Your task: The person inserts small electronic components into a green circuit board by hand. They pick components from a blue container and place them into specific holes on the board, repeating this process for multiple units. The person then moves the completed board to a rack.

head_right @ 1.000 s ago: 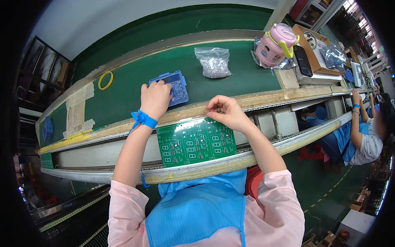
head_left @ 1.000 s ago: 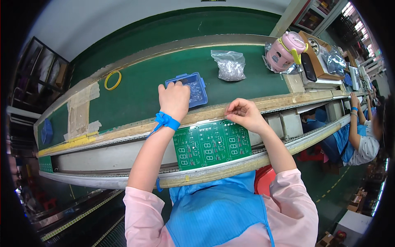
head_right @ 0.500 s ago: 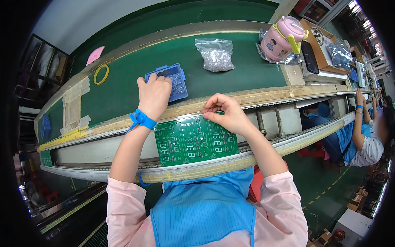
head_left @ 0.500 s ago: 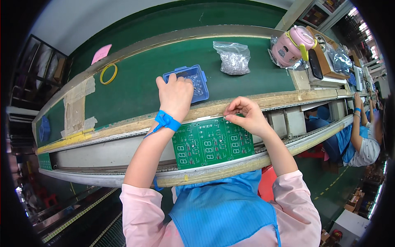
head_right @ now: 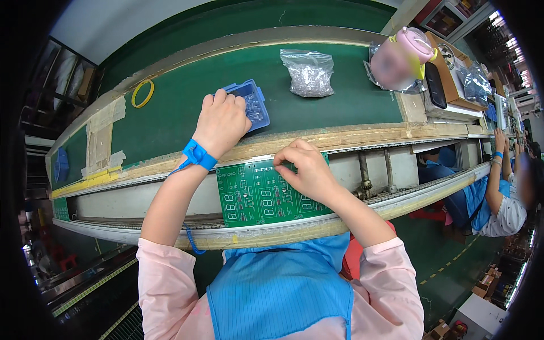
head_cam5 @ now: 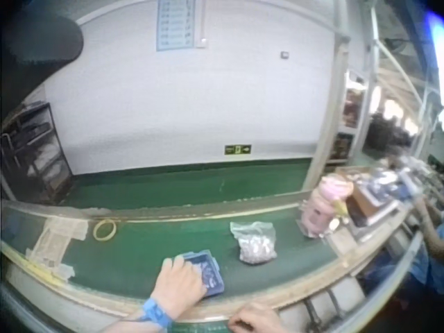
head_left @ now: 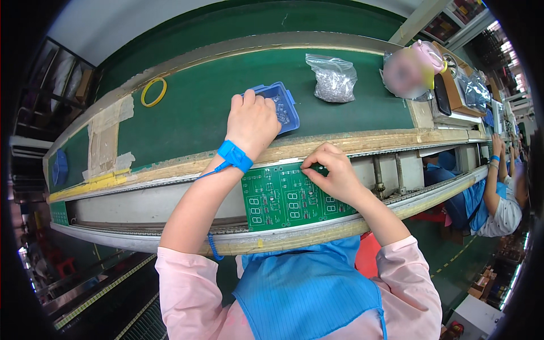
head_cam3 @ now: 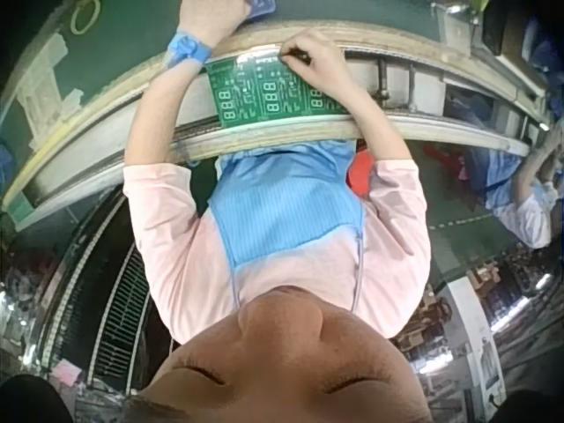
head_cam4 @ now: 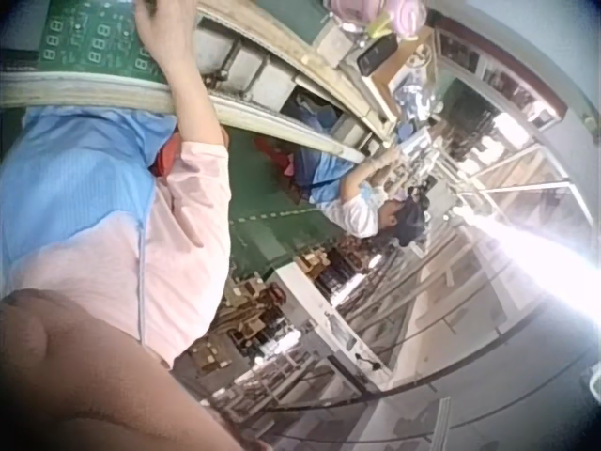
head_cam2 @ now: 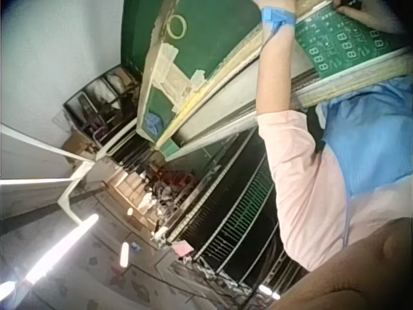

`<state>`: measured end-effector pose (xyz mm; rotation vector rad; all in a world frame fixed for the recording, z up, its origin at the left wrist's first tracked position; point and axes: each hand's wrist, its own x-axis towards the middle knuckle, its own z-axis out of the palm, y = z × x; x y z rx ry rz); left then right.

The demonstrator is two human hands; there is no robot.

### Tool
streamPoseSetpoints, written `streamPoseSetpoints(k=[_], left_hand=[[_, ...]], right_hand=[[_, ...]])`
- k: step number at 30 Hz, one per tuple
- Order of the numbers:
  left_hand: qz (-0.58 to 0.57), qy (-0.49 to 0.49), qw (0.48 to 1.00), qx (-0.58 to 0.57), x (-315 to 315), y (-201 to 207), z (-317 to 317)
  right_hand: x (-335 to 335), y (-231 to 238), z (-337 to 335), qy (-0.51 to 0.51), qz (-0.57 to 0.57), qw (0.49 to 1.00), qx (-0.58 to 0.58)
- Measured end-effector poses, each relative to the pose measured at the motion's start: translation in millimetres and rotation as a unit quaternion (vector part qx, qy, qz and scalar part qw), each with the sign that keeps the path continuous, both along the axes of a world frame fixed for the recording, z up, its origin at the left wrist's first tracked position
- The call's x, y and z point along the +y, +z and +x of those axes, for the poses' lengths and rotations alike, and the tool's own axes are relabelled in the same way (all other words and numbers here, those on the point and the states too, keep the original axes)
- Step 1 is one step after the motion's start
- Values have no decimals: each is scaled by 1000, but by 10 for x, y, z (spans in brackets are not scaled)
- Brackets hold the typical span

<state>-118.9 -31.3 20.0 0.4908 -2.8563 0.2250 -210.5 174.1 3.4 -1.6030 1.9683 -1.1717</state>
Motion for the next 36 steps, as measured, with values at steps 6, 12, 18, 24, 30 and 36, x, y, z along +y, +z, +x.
streamPoseSetpoints(k=[6,12,18,24,30,36], left_hand=[[124,-27,992,17,-39,322,71],[301,-107,941,112,214,661,404],[405,-127,888,177,447,331,711],[506,-56,840,187,606,29,857],[646,45,739,183,656,-57,920],[683,62,700,198,667,-132,932]], right_hand=[[-36,-25,52,-16,-2,999,37],[-25,-49,42,-21,0,999,47],[-46,-20,60,-8,-16,998,64],[-72,15,71,26,-54,987,147],[-126,131,116,42,-17,983,180],[-303,449,-23,90,148,967,188]])
